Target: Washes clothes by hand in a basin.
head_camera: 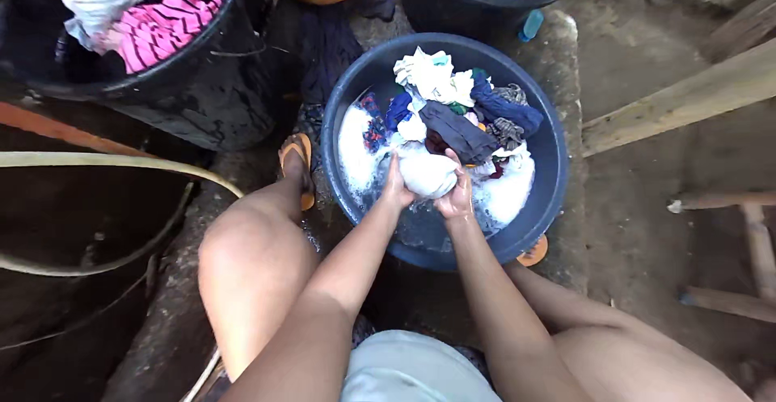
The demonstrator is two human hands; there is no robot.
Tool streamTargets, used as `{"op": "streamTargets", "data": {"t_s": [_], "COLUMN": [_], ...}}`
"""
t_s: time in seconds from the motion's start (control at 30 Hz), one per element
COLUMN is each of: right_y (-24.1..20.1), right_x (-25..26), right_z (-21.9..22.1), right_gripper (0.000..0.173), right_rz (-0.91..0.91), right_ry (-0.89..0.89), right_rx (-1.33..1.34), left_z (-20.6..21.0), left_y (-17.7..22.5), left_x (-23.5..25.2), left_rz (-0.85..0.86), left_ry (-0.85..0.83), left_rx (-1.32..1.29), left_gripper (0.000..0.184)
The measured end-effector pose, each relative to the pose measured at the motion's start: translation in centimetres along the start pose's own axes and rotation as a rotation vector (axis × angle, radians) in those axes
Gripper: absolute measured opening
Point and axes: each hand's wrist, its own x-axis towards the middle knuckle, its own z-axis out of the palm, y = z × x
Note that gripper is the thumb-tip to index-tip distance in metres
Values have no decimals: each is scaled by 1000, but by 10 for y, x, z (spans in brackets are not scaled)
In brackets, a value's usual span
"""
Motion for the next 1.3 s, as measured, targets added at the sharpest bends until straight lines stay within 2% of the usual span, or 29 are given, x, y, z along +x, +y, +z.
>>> {"op": "streamTargets", "data": {"t_s": [0.03, 0.13, 0.2, 0.3, 0.37, 0.47, 0.53, 0.57, 0.63, 0.73, 0.83, 0.93, 1.03, 1.1, 1.17, 1.2, 1.27, 1.3], "right_y": [-3, -6, -4, -2, 1, 6, 6, 7, 13, 33, 55, 65, 70, 61, 48, 40, 25, 18], "right_x": [-2, -10, -15, -19, -19, -17, -12, -8, 4, 10, 1, -8, -1, 9, 16, 17, 12, 8], "right_z": [1, -8, -14, -14, -17, -42, -52, -55, -65, -99, -108, -105, -97, -69, -40, -28, -9, -3], "right_gripper": [36, 64, 53, 31, 31, 42, 48, 45, 44, 53, 44, 38, 40, 48, 53, 50, 43, 40], "right_rz": [-4, -23, -10, 114, 243, 447, 543, 553, 583, 647, 642, 632, 459, 343, 241, 196, 141, 136], "right_ry": [83, 212, 269, 384, 382, 270, 307, 339, 414, 482, 600, 574, 667, 696, 591, 503, 301, 220], "right_rx": [58, 2, -116, -214, -295, -471, -550, -589, -606, -408, -384, -452, -426, -490, -599, -637, -614, -558], "left_z": [6, 10, 8, 1, 6, 11, 4, -3, -16, -38, -60, -60, -61, -65, -63, -58, -44, -35], "left_y": [1, -6, -17, -33, -32, -32, -39, -44, -52, -47, -40, -37, -36, -43, -49, -48, -37, -28], "left_x": [1, 5, 6, 6, -3, -13, -7, -1, 13, 26, 30, 26, 24, 25, 28, 30, 29, 26], "left_rz": [63, 192, 245, 368, 435, 457, 455, 458, 351, 21, -253, -382, -346, -379, -445, -456, -389, -316], "left_ry": [-8, 12, 59, 75, -3, -266, -349, -319, -121, 191, 214, 203, 203, 237, 223, 196, 137, 109], "left_rx": [-1, 95, 283, 657, 930, 1324, 1431, 1422, 1351, 1323, 1513, 1628, 1418, 1028, 628, 490, 311, 241], "left_gripper": [67, 59, 57, 42, 37, 34, 37, 38, 44, 63, 66, 64, 57, 65, 81, 90, 99, 96]}}
